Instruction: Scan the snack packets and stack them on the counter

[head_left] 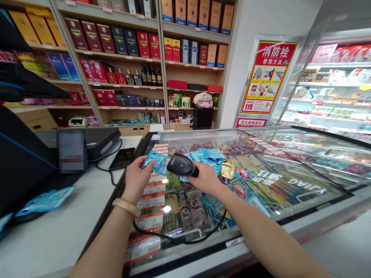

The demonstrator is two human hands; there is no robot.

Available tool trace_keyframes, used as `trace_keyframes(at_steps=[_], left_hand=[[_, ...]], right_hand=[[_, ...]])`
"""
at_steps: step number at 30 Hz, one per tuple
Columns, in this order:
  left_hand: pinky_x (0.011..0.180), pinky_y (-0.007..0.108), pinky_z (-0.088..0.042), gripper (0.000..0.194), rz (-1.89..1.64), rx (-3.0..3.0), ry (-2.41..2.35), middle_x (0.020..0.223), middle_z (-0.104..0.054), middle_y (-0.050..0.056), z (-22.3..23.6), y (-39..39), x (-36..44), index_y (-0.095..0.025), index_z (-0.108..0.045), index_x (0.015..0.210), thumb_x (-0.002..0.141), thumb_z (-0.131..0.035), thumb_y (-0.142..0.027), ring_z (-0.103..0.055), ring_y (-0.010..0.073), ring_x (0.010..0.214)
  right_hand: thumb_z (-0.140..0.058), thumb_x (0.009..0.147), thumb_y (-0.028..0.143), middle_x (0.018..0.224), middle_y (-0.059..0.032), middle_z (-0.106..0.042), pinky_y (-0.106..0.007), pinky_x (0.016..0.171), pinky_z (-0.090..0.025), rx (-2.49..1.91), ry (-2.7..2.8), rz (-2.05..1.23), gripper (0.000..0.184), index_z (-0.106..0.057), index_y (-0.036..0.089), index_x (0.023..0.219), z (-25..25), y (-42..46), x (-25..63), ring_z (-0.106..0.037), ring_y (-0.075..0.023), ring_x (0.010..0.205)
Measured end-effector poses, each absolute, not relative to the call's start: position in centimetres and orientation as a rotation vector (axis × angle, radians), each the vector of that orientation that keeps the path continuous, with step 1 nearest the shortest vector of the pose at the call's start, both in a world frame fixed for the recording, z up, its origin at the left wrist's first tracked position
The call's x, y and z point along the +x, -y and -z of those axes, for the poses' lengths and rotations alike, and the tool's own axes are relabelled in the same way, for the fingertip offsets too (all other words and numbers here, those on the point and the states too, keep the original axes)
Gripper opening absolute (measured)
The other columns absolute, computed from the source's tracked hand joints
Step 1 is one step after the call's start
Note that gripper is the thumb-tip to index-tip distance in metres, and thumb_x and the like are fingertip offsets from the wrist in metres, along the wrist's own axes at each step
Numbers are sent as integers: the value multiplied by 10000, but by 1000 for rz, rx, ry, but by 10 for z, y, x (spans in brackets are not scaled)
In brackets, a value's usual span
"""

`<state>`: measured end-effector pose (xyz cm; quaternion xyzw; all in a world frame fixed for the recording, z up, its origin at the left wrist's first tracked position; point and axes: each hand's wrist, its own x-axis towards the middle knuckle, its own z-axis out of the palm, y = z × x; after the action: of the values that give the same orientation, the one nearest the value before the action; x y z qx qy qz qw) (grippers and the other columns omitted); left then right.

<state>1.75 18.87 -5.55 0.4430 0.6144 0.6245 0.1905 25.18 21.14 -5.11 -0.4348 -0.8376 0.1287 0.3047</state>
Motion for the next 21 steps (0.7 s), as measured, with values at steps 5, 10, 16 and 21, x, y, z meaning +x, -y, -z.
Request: trace_keyframes(at_steps=[5,10,16,21], left_hand=[[674,293,-513,490,-1774,1279,-1766,828,-718,58,57,-190,16,-146,-698,957,635,-686,-515,-630,189,724],[661,284,-497,483,-1770,1290,-1765,841,-719,65,58,-190,16,-137,-693,968,654,-665,-503,-625,186,723],[668,286,-492,450,-1805,1303,-1756,840,-723,64,59,-192,15,-140,-698,945,655,-665,-482,-634,194,741],[667,282,-501,419,-1831,1316,-1739,827,-723,64,62,-193,13,-147,-703,938,667,-668,-466,-637,193,738]], right_hand=[[-646,738,260,961,-49,-744,-292,741,-447,-1160,2224,-358,318,-687,230,1052,50,-211,252,-676,-255,900],[-648,742,261,973,-44,-744,-289,742,-444,-1173,2227,-374,335,-685,233,1073,49,-211,253,-674,-251,907],[-653,752,276,1013,-50,-744,-292,761,-449,-1167,2230,-393,344,-684,230,1092,50,-212,253,-671,-252,935],[-650,745,264,1010,-62,-744,-303,773,-461,-1164,2224,-390,357,-684,221,1098,53,-214,252,-677,-264,937]])
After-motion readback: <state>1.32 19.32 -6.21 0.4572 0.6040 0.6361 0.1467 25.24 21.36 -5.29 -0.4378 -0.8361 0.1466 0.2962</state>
